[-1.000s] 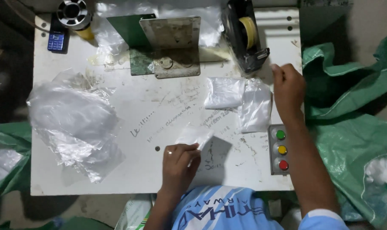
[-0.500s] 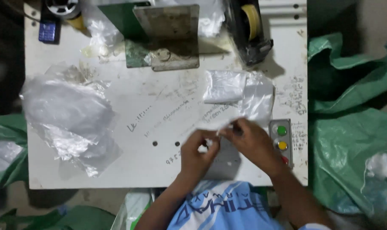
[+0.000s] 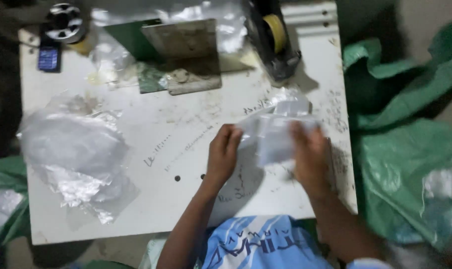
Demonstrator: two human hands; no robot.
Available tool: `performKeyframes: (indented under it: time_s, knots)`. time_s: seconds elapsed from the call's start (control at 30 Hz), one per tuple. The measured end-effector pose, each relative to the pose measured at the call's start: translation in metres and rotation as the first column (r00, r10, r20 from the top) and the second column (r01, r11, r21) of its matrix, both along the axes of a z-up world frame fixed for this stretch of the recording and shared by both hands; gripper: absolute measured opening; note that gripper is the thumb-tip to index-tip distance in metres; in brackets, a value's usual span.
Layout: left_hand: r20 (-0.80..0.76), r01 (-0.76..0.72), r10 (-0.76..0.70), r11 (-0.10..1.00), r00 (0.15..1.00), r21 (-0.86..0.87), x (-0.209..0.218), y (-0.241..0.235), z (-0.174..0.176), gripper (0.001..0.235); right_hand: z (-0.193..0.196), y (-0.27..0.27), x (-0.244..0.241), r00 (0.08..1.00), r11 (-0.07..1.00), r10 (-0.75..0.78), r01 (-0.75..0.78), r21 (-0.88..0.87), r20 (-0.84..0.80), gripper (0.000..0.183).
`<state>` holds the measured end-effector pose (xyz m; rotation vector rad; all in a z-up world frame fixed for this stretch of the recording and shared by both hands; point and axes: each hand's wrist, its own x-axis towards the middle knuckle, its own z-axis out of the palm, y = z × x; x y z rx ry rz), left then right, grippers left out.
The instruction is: Organizing and folding small plastic bags at a factory workstation.
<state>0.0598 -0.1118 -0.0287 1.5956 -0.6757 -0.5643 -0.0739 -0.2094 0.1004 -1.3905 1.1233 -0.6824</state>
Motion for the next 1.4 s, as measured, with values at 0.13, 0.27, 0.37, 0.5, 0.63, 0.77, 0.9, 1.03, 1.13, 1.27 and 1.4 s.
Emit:
performKeyframes:
  time_s: [0.13, 0.27, 0.37, 0.5, 0.63, 0.77, 0.9, 1.03, 1.13, 1.27, 1.4]
  knots:
    - [-0.446, 0.226, -0.123, 0.957, 0.887, 0.184, -0.020, 0.043, 0.018, 0.072, -0.119, 0.008, 0.021, 0.966, 0.974, 0.084, -0.131, 0.184, 0.243, 0.035]
    - [-0.253, 0.223, -0.122, 0.878, 0.960, 0.423, -0.045, 0.056, 0.015, 0.055, -0.120, 0.031, 0.015, 0.952, 0.929, 0.302, -0.284, 0.238, -0.041, 0.067]
    - [-0.148, 0.224, -0.179, 0.891, 0.973, 0.396, -0.056, 0.061, 0.005, 0.050, -0.137, 0.040, 0.002, 0.938, 0.945, 0.326, -0.325, 0.026, -0.120, 0.057]
    - [0.005, 0.317, -0.344, 0.872, 0.939, 0.372, -0.057, 0.054, -0.011, 0.051, -0.128, 0.021, -0.013, 0.945, 0.938, 0.328, -0.328, 0.111, 0.014, 0.039]
    - [-0.063, 0.391, -0.419, 0.772, 0.906, 0.501, -0.044, 0.003, 0.014, 0.039, -0.097, -0.026, -0.067, 0.871, 0.840, 0.407, -0.238, 0.487, -0.275, 0.034]
    - [0.507, 0.107, -0.185, 0.978, 0.842, 0.179, -0.027, -0.071, 0.000, 0.023, -0.036, -0.078, -0.090, 0.875, 0.768, 0.170, 0.171, 0.617, -0.453, 0.046]
    - [0.719, 0.090, -0.297, 0.946, 0.628, 0.312, -0.001, -0.122, -0.035, 0.043, -0.019, -0.141, -0.104, 0.830, 0.726, -0.361, 0.536, 0.431, -0.424, 0.048]
    - [0.842, 0.083, -0.229, 0.973, 0.489, 0.217, 0.016, -0.091, -0.028, 0.020, -0.160, -0.173, -0.153, 0.871, 0.946, -0.274, 0.168, 0.278, 0.408, 0.076]
    - [0.699, 0.193, -0.439, 0.894, 0.565, 0.405, 0.016, -0.023, -0.020, 0.013, -0.165, -0.063, -0.112, 0.983, 0.873, 0.183, -0.156, -0.462, 0.014, 0.022]
    - [0.560, 0.054, -0.526, 0.758, 0.640, 0.650, 0.009, 0.045, -0.014, 0.021, -0.163, 0.019, -0.064, 0.628, 0.144, 0.491, -0.742, -0.655, -0.604, 0.068]
    - [0.555, 0.081, -0.547, 0.754, 0.627, 0.652, -0.003, 0.073, -0.018, 0.014, -0.166, 0.012, -0.045, 0.682, 0.225, 0.530, -0.687, -0.691, -0.504, 0.049]
